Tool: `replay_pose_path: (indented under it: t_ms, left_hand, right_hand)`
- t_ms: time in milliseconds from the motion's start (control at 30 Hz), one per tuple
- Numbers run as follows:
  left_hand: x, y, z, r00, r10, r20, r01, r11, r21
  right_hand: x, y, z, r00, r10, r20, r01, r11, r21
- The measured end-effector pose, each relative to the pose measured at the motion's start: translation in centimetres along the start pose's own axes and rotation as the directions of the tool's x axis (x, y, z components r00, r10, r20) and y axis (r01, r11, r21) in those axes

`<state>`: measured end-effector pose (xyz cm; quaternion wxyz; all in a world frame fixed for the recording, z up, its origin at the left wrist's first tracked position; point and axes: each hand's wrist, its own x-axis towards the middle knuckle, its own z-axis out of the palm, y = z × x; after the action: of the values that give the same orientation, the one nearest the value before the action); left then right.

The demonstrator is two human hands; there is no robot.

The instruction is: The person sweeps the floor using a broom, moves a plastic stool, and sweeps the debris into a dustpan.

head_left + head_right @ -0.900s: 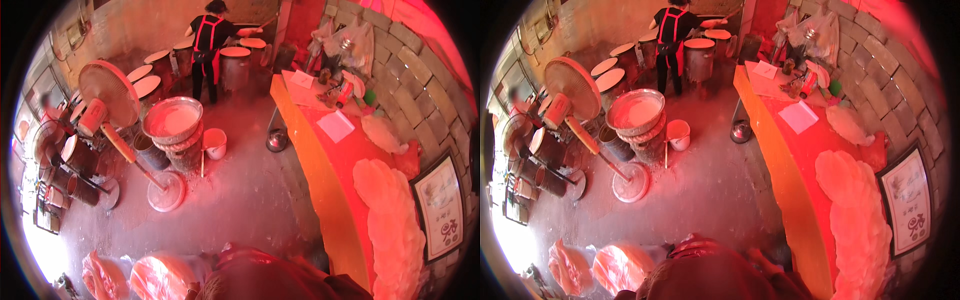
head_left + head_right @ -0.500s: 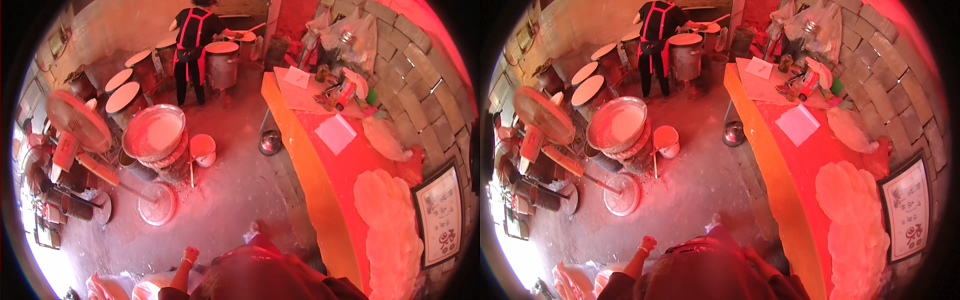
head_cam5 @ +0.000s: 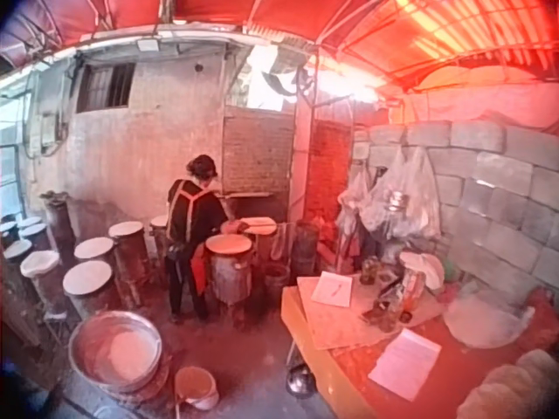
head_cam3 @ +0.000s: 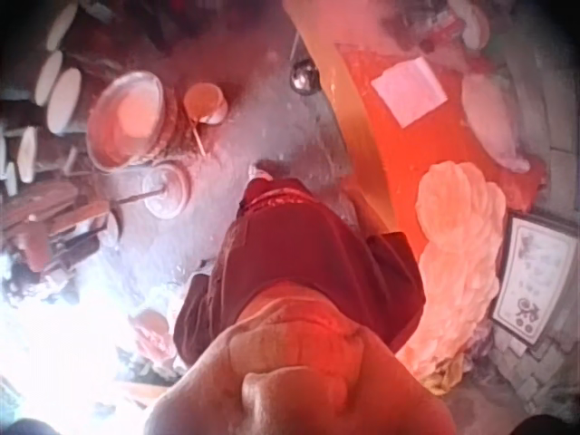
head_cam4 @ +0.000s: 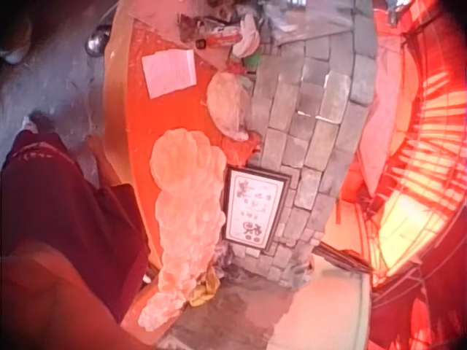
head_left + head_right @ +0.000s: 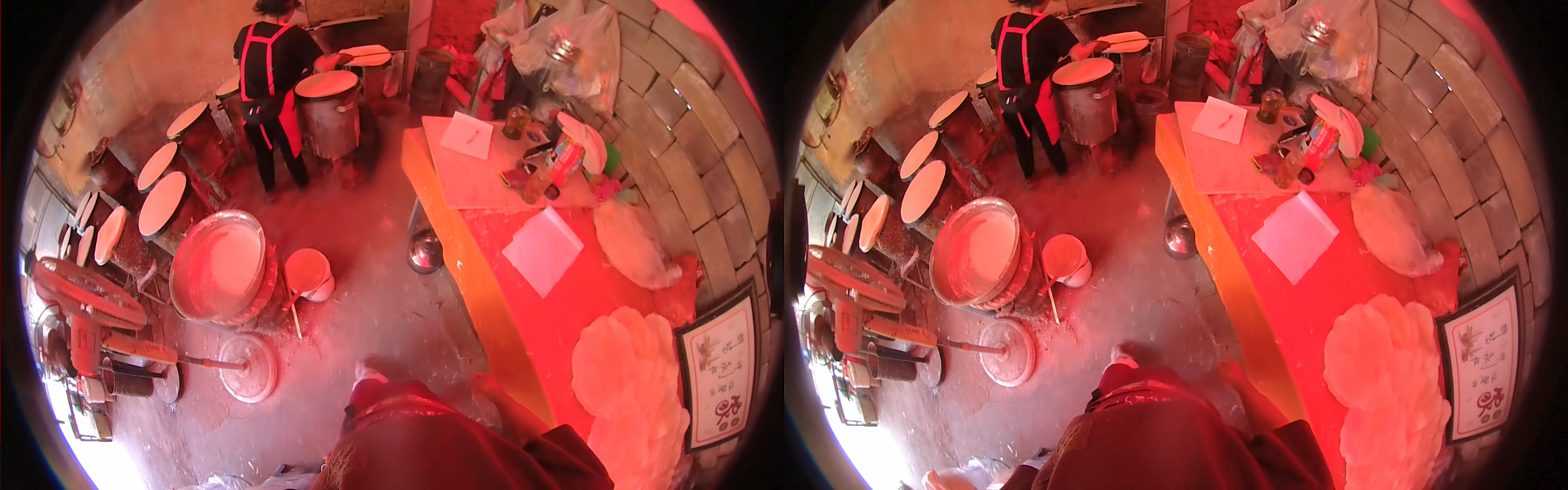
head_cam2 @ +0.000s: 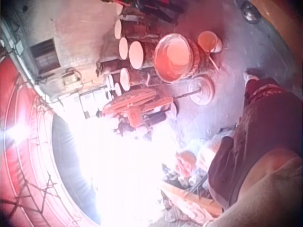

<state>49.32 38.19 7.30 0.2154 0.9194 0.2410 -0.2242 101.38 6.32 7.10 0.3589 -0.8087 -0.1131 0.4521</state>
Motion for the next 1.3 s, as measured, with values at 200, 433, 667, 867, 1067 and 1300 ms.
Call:
replay_pose_path:
  t_ms: [200,433,667,867,1067,1300]
  left_hand:
    - [9.5,-4.9,-10.3,1.000,-0.022,-0.008,0.022,1.000,-0.018]
    - [22.5,-12.5,-19.7,1.000,0.020,0.000,-0.020,0.999,-0.040]
    - [35.8,-22.2,-21.9,0.972,0.190,-0.136,-0.196,0.980,-0.033]
    - [42.2,-22.7,-25.9,0.934,0.297,-0.198,-0.284,0.955,0.090]
    - [46.8,-16.7,-33.5,0.994,-0.107,0.030,0.110,0.985,-0.135]
    - [57.0,-14.7,-40.0,0.982,-0.157,0.105,0.178,0.953,-0.246]
  right_hand:
    - [6.0,-10.9,2.2,0.990,-0.035,0.133,0.012,0.985,0.171]
    - [12.6,-21.9,3.5,0.964,0.237,0.120,-0.255,0.951,0.173]
    - [18.8,-34.3,2.7,0.995,0.099,0.030,-0.103,0.952,0.289]
    - [28.4,-48.3,-1.2,0.803,-0.552,-0.224,0.465,0.815,-0.346]
    - [39.7,-63.4,-9.6,0.574,-0.755,-0.317,0.458,0.617,-0.640]
    - [51.9,-69.9,-17.7,0.700,-0.627,-0.342,0.204,0.635,-0.745]
